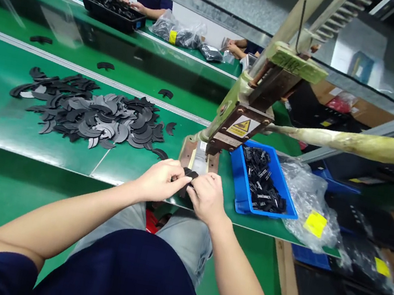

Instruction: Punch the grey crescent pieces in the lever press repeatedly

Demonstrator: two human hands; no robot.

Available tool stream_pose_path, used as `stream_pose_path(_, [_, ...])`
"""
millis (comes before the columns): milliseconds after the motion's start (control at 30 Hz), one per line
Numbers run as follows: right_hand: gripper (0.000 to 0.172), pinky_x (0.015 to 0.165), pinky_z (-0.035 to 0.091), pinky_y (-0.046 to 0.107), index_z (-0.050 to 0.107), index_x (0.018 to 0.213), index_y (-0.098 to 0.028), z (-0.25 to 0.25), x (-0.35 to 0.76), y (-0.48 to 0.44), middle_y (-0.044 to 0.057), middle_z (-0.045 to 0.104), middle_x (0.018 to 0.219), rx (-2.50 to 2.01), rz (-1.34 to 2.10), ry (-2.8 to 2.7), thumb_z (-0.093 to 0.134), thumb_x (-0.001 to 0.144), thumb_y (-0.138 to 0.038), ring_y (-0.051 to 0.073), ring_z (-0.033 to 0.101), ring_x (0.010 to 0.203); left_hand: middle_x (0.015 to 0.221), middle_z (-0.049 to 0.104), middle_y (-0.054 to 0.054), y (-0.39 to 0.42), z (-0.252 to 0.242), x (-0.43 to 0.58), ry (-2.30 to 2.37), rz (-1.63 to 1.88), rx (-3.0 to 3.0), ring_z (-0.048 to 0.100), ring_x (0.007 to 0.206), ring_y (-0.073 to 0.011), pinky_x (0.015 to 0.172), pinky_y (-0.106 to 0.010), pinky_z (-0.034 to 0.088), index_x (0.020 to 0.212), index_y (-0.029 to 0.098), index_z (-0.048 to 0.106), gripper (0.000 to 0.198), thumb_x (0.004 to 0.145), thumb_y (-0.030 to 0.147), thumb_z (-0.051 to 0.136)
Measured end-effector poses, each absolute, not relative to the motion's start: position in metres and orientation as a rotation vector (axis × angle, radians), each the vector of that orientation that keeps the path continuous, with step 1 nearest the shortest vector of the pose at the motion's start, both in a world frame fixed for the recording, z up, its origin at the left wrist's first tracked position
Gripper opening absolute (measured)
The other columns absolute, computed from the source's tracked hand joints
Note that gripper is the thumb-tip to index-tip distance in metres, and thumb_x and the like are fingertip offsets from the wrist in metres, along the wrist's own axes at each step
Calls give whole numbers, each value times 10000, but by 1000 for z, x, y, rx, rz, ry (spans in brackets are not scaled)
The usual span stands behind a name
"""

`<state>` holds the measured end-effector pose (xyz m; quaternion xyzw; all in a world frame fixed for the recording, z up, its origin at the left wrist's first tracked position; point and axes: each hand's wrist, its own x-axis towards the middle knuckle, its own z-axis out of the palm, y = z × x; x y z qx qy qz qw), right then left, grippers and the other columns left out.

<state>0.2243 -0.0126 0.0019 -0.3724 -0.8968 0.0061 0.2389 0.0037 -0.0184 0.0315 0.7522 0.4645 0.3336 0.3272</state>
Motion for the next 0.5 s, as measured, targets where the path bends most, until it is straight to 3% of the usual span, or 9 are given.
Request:
stream_pose_path(367, [146, 1070, 411, 458, 662, 936, -229, -6, 234, -25, 12, 652, 801, -915, 36, -2325, 558, 1007, -302, 160, 560, 798, 697, 441, 28, -16, 6, 6, 1057, 795, 1532, 409, 641, -114, 598, -249, 332, 647, 192, 456, 486, 973, 523, 601])
stream_pose_path(500, [186, 1019, 439, 443, 681, 999, -233, -7, 235, -25, 38, 695, 879, -928, 119, -2272, 530, 1027, -337, 173, 594, 850, 844, 582, 23, -16, 9, 4, 984, 891, 1387, 527, 728, -115, 673, -230, 441, 940, 206, 589, 354, 873, 506, 765])
